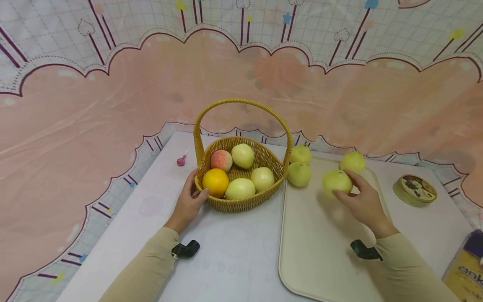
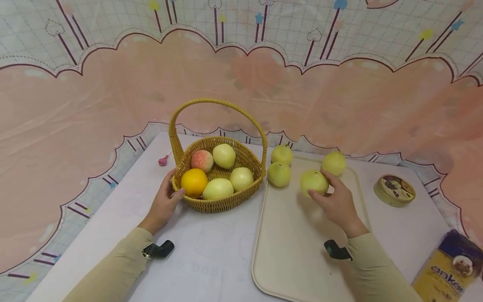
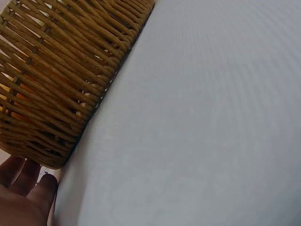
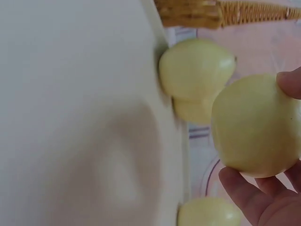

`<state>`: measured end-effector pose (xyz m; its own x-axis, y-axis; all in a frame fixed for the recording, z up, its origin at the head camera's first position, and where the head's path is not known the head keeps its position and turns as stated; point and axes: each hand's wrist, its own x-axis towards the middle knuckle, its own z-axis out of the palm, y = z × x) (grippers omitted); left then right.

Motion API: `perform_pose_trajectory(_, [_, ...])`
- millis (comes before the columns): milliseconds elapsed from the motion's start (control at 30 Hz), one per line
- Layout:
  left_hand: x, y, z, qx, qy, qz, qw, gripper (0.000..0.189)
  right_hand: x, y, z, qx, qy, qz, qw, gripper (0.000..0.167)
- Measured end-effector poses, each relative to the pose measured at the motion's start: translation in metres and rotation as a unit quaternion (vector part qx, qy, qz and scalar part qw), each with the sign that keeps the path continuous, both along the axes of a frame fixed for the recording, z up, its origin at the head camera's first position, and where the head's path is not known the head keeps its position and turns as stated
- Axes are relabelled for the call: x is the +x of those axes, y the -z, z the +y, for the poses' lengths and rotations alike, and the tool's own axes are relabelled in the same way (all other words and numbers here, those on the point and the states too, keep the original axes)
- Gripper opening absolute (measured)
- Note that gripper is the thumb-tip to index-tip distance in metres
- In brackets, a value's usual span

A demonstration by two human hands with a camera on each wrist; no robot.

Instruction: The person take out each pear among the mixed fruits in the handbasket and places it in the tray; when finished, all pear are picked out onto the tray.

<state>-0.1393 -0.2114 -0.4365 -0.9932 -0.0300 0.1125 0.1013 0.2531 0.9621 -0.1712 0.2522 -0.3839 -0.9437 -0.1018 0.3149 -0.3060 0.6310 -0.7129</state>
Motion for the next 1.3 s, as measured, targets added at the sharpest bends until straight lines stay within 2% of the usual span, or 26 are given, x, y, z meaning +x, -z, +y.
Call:
perform_pose_trajectory(100, [0.0,0.001,-0.001,0.004,0.002,-0.001,1.0,0.071,-0.005,0.006,0.013,0.012,0.019,-0.011,0.9997,0.067])
perform_pose_trajectory(267, [-0.002,0.003,-0.002,0.012,0.005,-0.006,0.9999,0.074,-0.013,0.014,0.029,-0.01,0.036,-0.057,0.9976,0.073])
perform_pose_trajectory(600, [-0.002,0.004,-0.001,0.008,0.004,-0.005,0.9999,0.073,-0.024,0.022,0.041,-0.024,0.066,-0.112,0.9912,0.079])
perform_pose_trajectory(833, [-0.001,0.002,-0.001,0.002,0.0,-0.008,1.0,0.073,-0.03,0.026,0.045,-0.028,0.082,-0.126,0.9882,0.081])
perform_pose_trajectory(1100, [-0.002,0.002,-0.001,0.007,0.003,-0.002,1.0,0.073,-0.036,0.03,0.054,-0.018,0.082,-0.107,0.9907,0.08])
perform_pose_trajectory(1300, [-0.002,0.0,-0.001,0.01,0.001,-0.016,0.9998,0.074,-0.039,0.03,0.056,-0.011,0.087,-0.119,0.989,0.085])
